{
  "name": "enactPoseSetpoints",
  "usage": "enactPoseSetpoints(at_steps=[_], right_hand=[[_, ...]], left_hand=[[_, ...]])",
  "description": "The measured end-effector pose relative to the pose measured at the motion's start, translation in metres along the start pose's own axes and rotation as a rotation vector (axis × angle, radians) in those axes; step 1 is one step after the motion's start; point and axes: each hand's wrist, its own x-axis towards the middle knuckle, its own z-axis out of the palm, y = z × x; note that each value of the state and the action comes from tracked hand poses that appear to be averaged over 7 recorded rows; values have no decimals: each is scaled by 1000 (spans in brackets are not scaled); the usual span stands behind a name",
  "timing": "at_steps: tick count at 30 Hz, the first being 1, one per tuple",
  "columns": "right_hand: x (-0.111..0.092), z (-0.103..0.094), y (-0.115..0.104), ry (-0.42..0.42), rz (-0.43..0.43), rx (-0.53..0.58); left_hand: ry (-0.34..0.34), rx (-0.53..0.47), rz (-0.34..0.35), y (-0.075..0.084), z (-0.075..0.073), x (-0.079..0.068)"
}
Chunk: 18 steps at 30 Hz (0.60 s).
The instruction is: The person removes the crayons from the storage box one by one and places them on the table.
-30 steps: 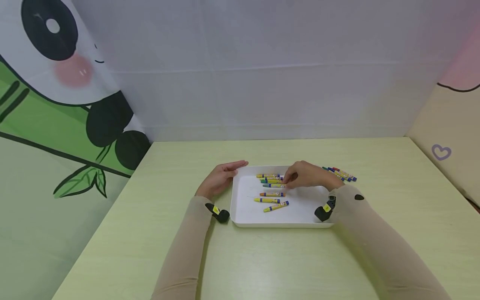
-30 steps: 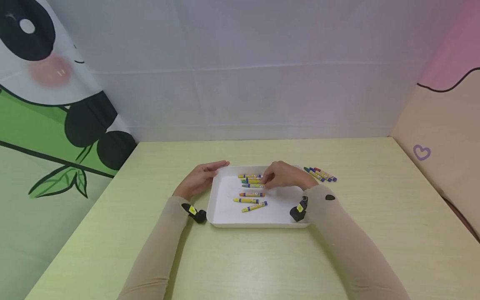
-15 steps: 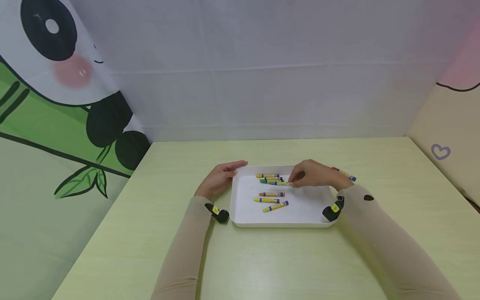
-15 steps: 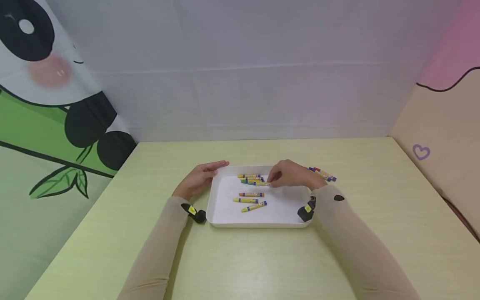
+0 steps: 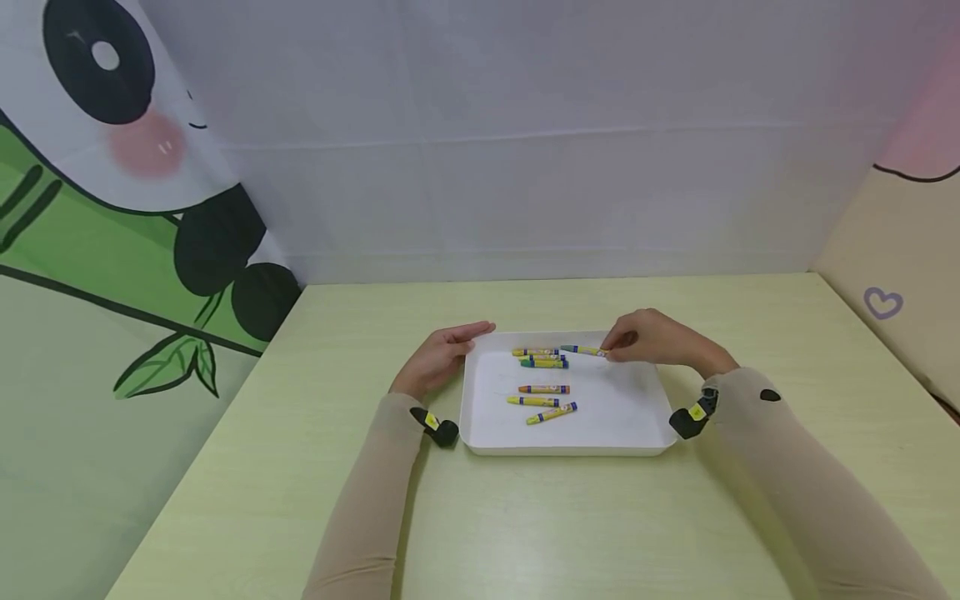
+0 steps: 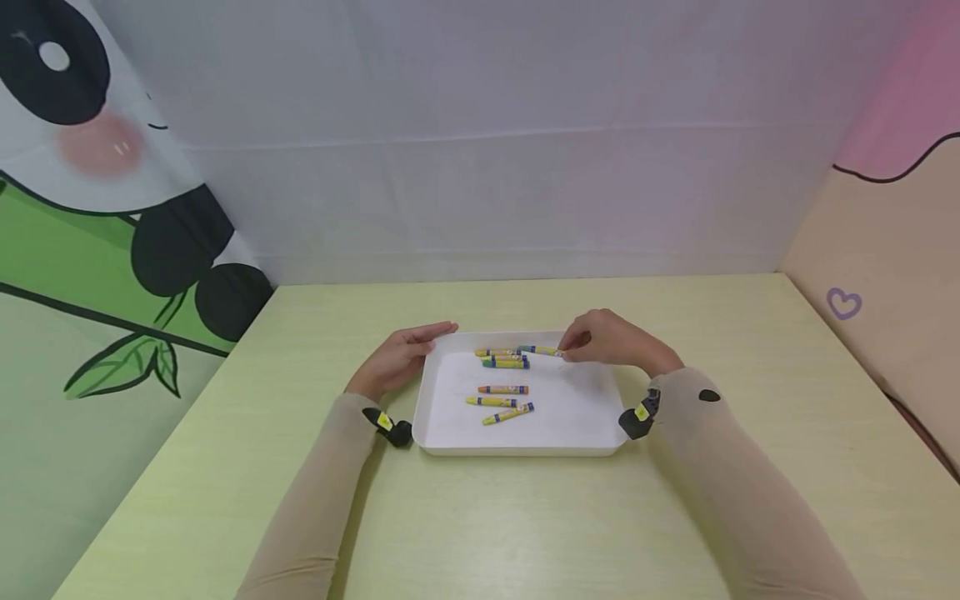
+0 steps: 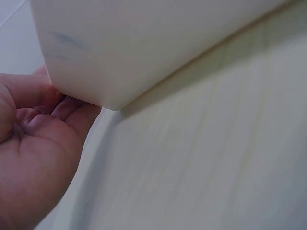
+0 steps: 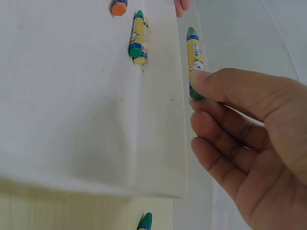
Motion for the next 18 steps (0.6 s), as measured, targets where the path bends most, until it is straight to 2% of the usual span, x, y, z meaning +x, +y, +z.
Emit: enactPoseSetpoints(at_steps=[12,18], right_hand=[[-18,-11,15,126,24,-16],[-27,-19,21,153,66,-20]], left_hand=[[0,-13,1,-2,-1,1],[0,-5,8,-1,-1,1]])
